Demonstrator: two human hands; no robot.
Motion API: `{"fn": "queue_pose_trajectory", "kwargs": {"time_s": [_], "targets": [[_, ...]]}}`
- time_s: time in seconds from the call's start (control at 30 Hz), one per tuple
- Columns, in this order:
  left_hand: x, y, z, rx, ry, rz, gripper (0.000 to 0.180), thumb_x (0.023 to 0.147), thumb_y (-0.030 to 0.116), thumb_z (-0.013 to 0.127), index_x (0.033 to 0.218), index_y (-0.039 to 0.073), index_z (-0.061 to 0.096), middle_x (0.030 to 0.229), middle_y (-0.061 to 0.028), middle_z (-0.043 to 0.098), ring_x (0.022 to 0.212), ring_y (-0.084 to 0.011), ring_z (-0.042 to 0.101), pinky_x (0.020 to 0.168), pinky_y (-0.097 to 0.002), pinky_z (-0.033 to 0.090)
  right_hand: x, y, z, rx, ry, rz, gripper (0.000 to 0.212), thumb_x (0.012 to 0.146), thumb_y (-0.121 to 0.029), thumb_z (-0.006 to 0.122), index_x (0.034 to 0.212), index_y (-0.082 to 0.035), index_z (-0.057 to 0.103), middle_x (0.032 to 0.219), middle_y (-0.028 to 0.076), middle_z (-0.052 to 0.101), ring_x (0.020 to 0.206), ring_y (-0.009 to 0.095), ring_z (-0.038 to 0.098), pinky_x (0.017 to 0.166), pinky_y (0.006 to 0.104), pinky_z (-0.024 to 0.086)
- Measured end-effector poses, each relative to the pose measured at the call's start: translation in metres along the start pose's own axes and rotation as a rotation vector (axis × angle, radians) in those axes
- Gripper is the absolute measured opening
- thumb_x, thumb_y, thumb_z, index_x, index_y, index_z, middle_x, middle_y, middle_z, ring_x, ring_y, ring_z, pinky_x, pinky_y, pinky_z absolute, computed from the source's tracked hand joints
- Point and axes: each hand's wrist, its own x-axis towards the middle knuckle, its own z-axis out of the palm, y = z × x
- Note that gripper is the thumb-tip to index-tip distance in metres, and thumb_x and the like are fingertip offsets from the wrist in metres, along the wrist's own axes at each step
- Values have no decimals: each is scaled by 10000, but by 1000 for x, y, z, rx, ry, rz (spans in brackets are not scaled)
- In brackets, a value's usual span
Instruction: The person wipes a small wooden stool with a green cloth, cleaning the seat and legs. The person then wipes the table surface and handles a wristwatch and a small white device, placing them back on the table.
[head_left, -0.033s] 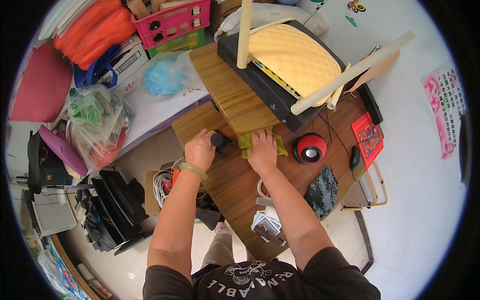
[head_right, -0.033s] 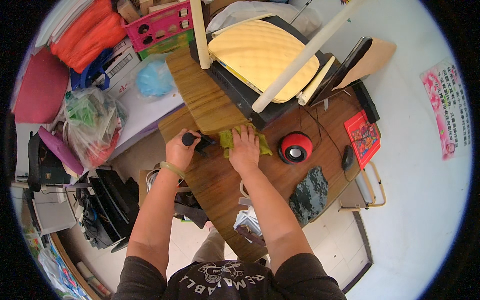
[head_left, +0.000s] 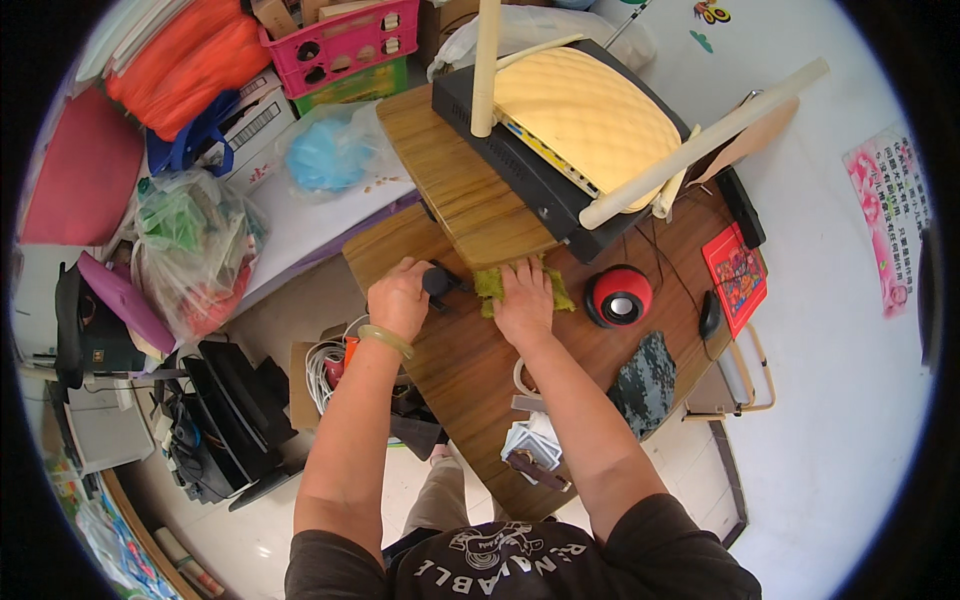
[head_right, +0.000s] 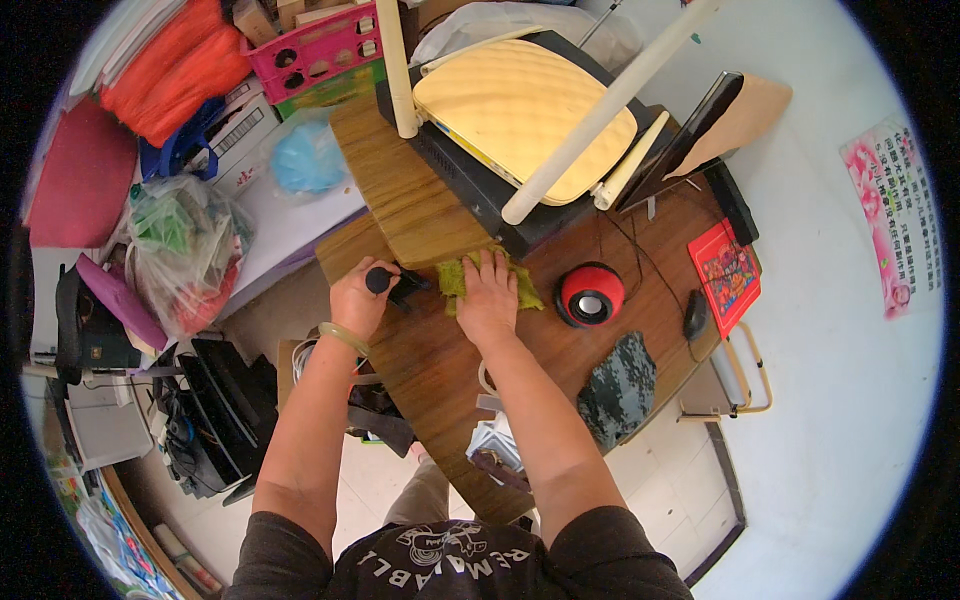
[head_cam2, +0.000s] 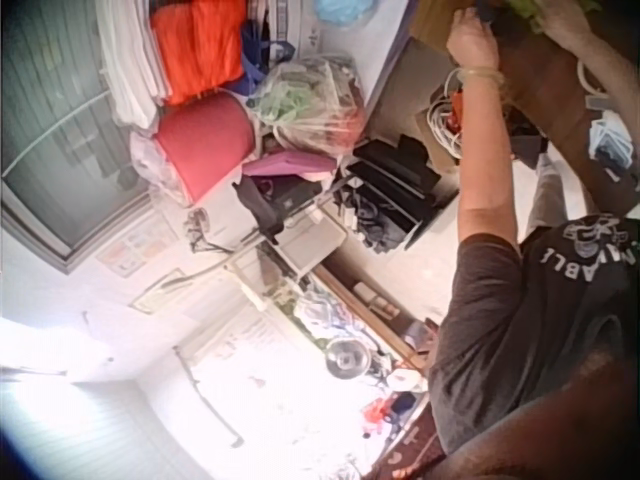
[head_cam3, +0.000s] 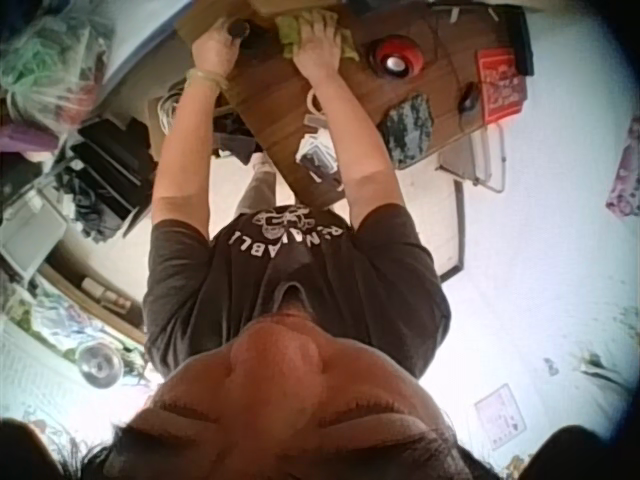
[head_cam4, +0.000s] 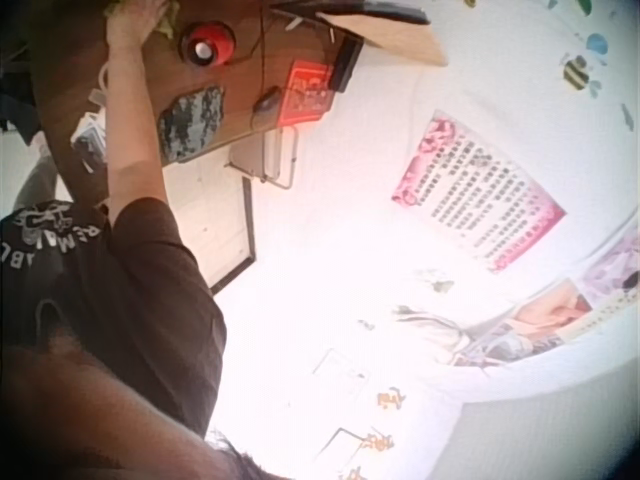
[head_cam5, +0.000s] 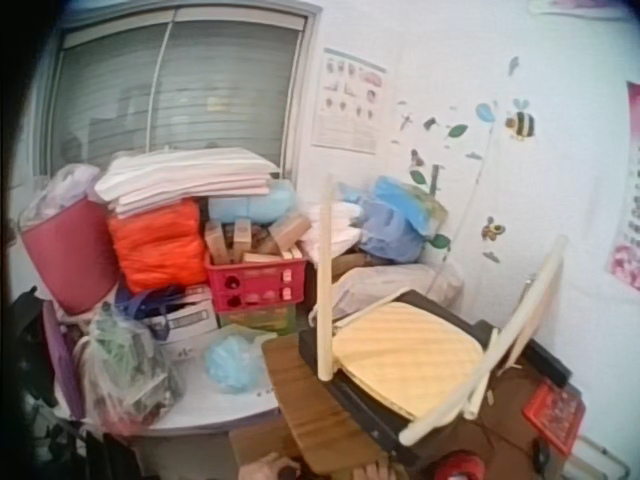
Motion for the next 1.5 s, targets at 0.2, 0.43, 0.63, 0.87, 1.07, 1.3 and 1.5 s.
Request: {"fn": "queue_pose_trajectory", "kwargs": {"time_s": [0.2, 0.43, 0.63, 0.87, 1.07, 1.3, 1.5], "targets": [[2, -2, 1, 125, -38, 124, 155, 816, 103, 638, 956, 158, 678, 930, -38, 631, 897, -259, 639, 717, -393, 530, 1, 0, -5, 4, -82, 31, 669, 827, -254, 689, 1425, -107, 427, 1511, 121, 314, 1420, 331, 239, 1151, 477, 231], [-3, 7, 2, 208, -82, 231, 230, 815, 36, 612, 997, 150, 695, 951, -41, 624, 931, -258, 626, 733, -389, 542, 1, 1, -5, 17, -76, 21, 660, 823, -242, 696, 1414, -95, 442, 1512, 125, 313, 1412, 332, 250, 1146, 481, 241], [-7, 2, 3, 69, -35, 210, 180, 832, 73, 647, 994, 134, 697, 987, -66, 644, 961, -288, 631, 772, -403, 539, 1, 1, -5, 16, -71, 17, 683, 811, -235, 708, 1421, -96, 435, 1512, 126, 316, 1400, 333, 265, 1142, 480, 249], [20, -21, -15, 53, 24, -23, 113, 898, 168, 652, 995, 123, 689, 987, -127, 682, 918, -330, 647, 785, -402, 515, 0, 2, -2, 16, -7, -13, 668, 788, -236, 724, 1389, -82, 478, 1488, 129, 352, 1390, 339, 286, 1131, 483, 264], [34, -29, -12, -50, 57, -31, 172, 832, 52, 628, 979, 126, 676, 1033, -109, 678, 966, -337, 632, 820, -415, 523, 0, 4, 2, 32, 56, -35, 636, 757, -217, 737, 1334, -66, 515, 1425, 143, 397, 1368, 348, 314, 1107, 484, 287], [49, -36, -1, -87, -59, -49, 148, 854, 91, 625, 983, 140, 677, 1010, -106, 675, 929, -350, 630, 784, -429, 515, -1, 5, 5, 45, 160, -84, 551, 721, -191, 737, 1219, -29, 564, 1306, 175, 460, 1325, 374, 354, 1064, 494, 327], [59, -42, -5, -59, -89, 27, 118, 880, 113, 632, 993, 112, 666, 977, -131, 679, 909, -360, 630, 760, -441, 512, 1, 2, -1, 0, 8, -29, 660, 775, -226, 733, 1367, -72, 486, 1420, 158, 395, 1371, 353, 305, 1117, 488, 268]]}}
